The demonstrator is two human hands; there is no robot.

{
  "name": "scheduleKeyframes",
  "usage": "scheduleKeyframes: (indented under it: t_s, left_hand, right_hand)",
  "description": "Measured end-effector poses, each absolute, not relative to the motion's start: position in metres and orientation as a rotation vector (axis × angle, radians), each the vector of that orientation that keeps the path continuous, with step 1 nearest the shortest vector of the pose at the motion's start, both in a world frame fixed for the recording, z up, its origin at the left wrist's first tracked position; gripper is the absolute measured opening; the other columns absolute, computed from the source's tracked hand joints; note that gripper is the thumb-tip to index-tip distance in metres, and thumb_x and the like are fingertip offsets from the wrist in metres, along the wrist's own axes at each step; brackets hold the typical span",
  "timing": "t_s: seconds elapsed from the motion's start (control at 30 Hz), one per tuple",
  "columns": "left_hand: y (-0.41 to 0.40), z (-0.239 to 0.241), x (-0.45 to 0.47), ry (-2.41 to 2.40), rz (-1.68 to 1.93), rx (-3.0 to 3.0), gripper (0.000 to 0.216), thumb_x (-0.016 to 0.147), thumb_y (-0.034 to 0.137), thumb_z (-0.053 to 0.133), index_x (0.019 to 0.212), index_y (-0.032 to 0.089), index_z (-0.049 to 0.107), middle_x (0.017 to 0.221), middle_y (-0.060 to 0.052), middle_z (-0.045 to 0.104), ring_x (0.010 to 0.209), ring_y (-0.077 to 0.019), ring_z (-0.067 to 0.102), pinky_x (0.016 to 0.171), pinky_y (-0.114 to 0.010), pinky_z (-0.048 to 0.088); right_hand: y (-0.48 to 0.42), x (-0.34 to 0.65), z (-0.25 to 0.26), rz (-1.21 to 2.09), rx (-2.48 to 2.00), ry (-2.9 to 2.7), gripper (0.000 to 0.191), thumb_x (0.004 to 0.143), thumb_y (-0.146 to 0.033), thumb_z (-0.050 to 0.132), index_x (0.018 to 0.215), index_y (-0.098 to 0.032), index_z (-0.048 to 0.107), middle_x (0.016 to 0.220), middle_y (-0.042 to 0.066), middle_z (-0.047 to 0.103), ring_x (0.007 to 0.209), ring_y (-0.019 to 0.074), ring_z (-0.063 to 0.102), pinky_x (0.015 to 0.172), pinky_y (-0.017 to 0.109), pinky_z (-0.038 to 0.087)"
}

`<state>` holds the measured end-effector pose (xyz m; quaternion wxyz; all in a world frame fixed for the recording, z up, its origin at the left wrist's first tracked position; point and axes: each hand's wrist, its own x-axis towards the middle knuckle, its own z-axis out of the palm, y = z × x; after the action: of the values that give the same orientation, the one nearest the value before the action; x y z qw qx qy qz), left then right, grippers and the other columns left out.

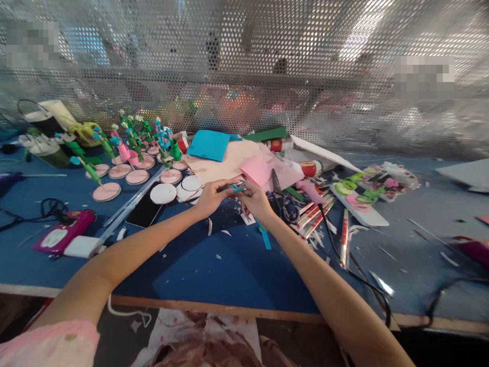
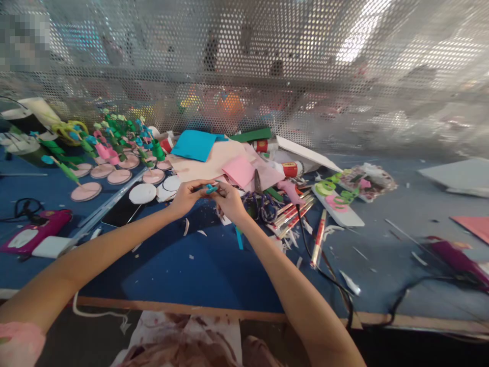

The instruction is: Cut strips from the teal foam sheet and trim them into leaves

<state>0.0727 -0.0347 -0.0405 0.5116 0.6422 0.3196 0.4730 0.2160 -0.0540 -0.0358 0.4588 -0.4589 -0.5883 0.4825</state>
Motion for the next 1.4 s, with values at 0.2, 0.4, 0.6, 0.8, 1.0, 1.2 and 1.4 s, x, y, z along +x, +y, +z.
scheduleKeyframes:
  t_s: [0.2,0.4,0.6,0.8,1.0,1.2,1.4]
  left_hand:
    - [-0.031,-0.04,0.072,0.768,1.165,1.389,0.04,0.058,0.038,0.075,0.088,0.012,0.071,0.091,-0.009,0.072,0.078,-0.0199,0.066,0.071,-0.031,0.052]
    - [-0.028,-0.042,0.07,0.807,1.271,1.285,0.035,0.057,0.036,0.076,0.082,0.012,0.071,0.085,-0.007,0.072,0.073,-0.0171,0.066,0.071,-0.031,0.054]
    - [-0.026,-0.047,0.07,0.872,1.293,1.214,0.039,0.054,0.041,0.077,0.079,0.012,0.069,0.078,-0.006,0.071,0.071,-0.0178,0.065,0.069,-0.033,0.055]
    - [-0.023,-0.052,0.068,0.904,1.318,1.252,0.034,0.057,0.038,0.075,0.078,0.012,0.068,0.072,-0.004,0.07,0.062,-0.0155,0.064,0.064,-0.03,0.054]
    - [-0.023,-0.054,0.067,0.951,1.294,1.301,0.027,0.063,0.036,0.071,0.078,0.014,0.065,0.062,0.001,0.065,0.051,-0.011,0.059,0.053,-0.023,0.047]
    - [-0.033,-0.057,0.072,0.824,1.263,1.417,0.03,0.066,0.031,0.069,0.089,0.015,0.058,0.055,0.006,0.058,0.048,-0.009,0.057,0.051,-0.02,0.046]
    - [-0.035,-0.06,0.071,0.739,1.232,1.417,0.031,0.068,0.034,0.069,0.089,0.016,0.055,0.056,0.006,0.058,0.046,-0.0097,0.058,0.049,-0.021,0.046]
  right_hand:
    - [-0.05,0.224,-0.039,1.221,-1.04,-1.597,0.032,0.071,-0.051,0.059,0.072,-0.02,0.049,0.042,-0.006,0.053,0.025,0.008,0.042,0.025,0.02,0.032]
    - [-0.046,0.229,-0.039,1.209,-1.068,-1.617,0.038,0.073,-0.056,0.055,0.075,-0.018,0.05,0.047,-0.005,0.055,0.024,0.0066,0.041,0.024,0.019,0.03]
    - [-0.045,0.227,-0.05,1.111,-1.155,-1.585,0.039,0.076,-0.057,0.051,0.071,-0.018,0.05,0.048,-0.003,0.058,0.026,0.007,0.044,0.026,0.018,0.031]
    - [-0.053,0.221,-0.048,0.921,-1.263,-1.618,0.034,0.081,-0.052,0.045,0.07,-0.02,0.045,0.05,-0.002,0.059,0.028,0.0099,0.048,0.03,0.02,0.034]
    - [-0.055,0.223,-0.043,0.662,-1.347,-1.822,0.033,0.085,-0.049,0.039,0.066,-0.022,0.04,0.05,0.0,0.056,0.043,0.0142,0.053,0.044,0.024,0.036]
    - [-0.051,0.222,-0.046,0.647,-1.301,-1.657,0.047,0.083,-0.062,0.033,0.061,-0.022,0.039,0.05,-0.003,0.042,0.047,0.0111,0.044,0.047,0.024,0.034]
    - [-0.047,0.221,-0.045,1.166,-1.179,-1.507,0.053,0.071,-0.074,0.04,0.059,-0.022,0.04,0.043,-0.007,0.036,0.034,0.0078,0.036,0.034,0.023,0.03]
